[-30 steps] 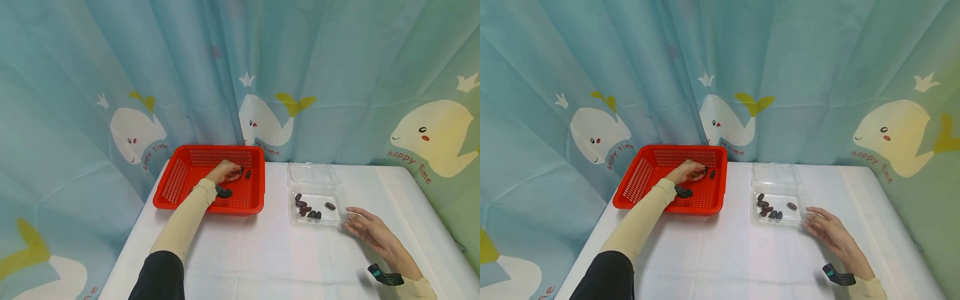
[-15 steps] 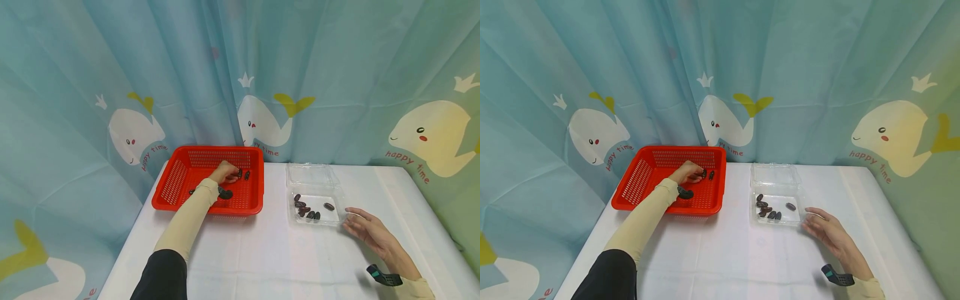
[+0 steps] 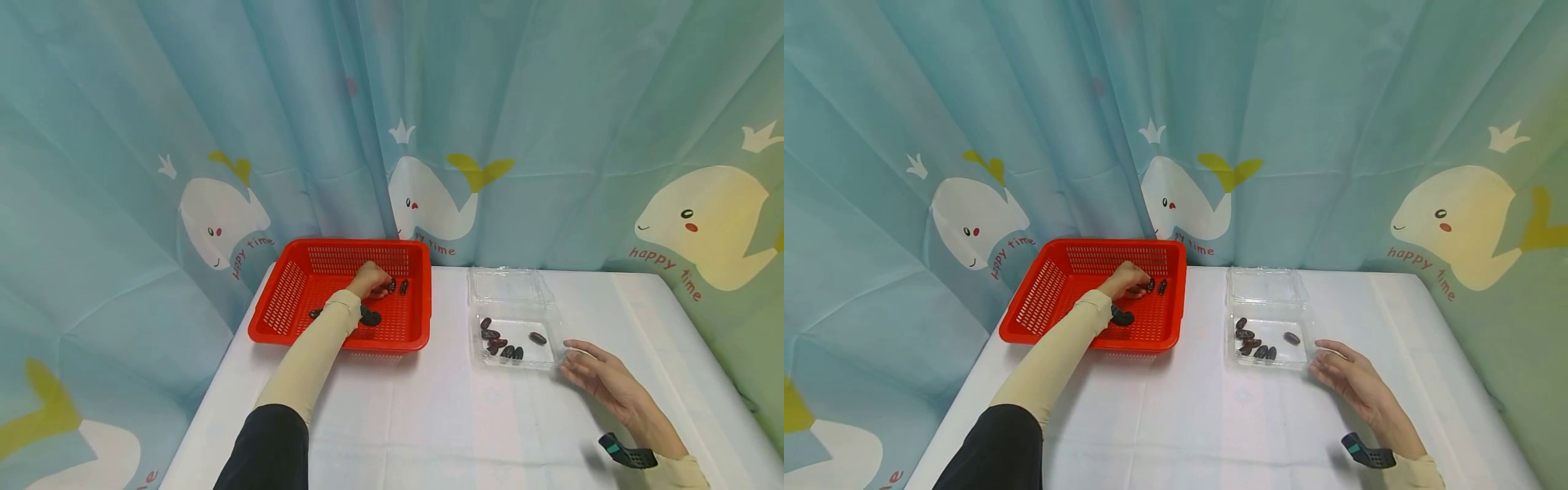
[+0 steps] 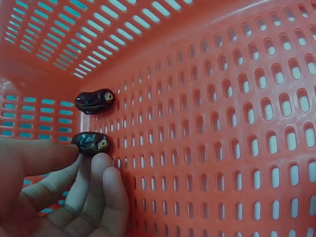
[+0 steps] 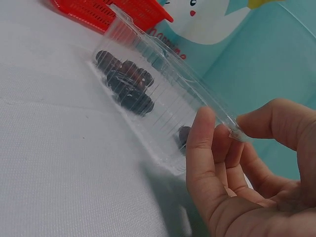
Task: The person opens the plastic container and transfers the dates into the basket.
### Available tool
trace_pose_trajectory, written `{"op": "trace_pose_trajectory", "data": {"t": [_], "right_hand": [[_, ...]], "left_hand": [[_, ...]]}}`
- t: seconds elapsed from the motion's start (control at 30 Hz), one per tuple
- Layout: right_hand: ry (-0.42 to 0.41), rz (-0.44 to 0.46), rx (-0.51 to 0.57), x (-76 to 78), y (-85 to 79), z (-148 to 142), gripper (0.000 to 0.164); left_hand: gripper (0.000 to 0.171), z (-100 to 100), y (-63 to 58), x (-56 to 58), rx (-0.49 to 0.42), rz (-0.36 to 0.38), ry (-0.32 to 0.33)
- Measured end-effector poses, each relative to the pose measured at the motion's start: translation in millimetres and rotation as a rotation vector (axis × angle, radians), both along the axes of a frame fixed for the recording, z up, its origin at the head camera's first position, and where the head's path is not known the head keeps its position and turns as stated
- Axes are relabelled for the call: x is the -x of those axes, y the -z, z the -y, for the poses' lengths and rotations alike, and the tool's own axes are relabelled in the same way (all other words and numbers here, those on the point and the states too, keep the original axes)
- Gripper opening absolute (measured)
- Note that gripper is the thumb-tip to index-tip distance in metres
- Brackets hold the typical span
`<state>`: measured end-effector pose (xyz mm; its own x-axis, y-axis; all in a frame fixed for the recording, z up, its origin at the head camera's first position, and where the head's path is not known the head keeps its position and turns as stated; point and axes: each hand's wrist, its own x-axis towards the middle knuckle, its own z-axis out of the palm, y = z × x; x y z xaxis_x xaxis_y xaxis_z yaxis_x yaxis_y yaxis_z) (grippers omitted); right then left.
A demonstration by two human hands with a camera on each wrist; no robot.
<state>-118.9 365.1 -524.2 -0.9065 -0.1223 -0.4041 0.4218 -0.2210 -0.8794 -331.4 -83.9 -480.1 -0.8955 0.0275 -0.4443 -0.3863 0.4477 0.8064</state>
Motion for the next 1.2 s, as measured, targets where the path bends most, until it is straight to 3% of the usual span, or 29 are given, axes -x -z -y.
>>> {"op": "trace_pose_trajectory", "data": {"t": [0.27,0.37,0.43,0.57,0.73,0.83,0.97,1.03,1.2], "right_hand": [[0.004,0.005,-0.010,-1.1,-3.2,2,0.024],[0.005,0.001,-0.011,-1.3,-4.2,3,0.024],[0.007,0.002,-0.006,-1.4,-4.6,3,0.025],[0.010,0.005,0.004,-1.6,-5.0,3,0.025],[0.007,0.001,0.002,-2.0,-4.5,3,0.024],[0.007,0.000,-0.004,-2.2,-2.9,3,0.025],[0.006,-0.005,-0.006,-2.0,-1.4,3,0.025],[0.006,-0.008,-0.003,-2.0,-1.6,3,0.026],[0.008,-0.010,0.002,-2.6,-3.0,4,0.025]], "left_hand": [[0.020,-2,0.6,-0.8,0.024,-0.015,-0.004],[0.012,-1,-2.0,-0.9,0.031,-0.019,0.018],[0.019,0,-5.5,-1.1,0.061,-0.031,0.047],[0.037,5,-16.5,-0.5,0.235,-0.094,0.187],[0.041,10,-35.0,4.5,0.454,-0.195,0.383],[0.037,11,-50.1,2.3,0.457,-0.246,0.452],[0.018,12,-67.4,-6.0,0.438,-0.309,0.512],[0.030,13,-71.7,-9.0,0.423,-0.337,0.550],[0.027,12,-78.0,-16.5,0.364,-0.386,0.704]]}}
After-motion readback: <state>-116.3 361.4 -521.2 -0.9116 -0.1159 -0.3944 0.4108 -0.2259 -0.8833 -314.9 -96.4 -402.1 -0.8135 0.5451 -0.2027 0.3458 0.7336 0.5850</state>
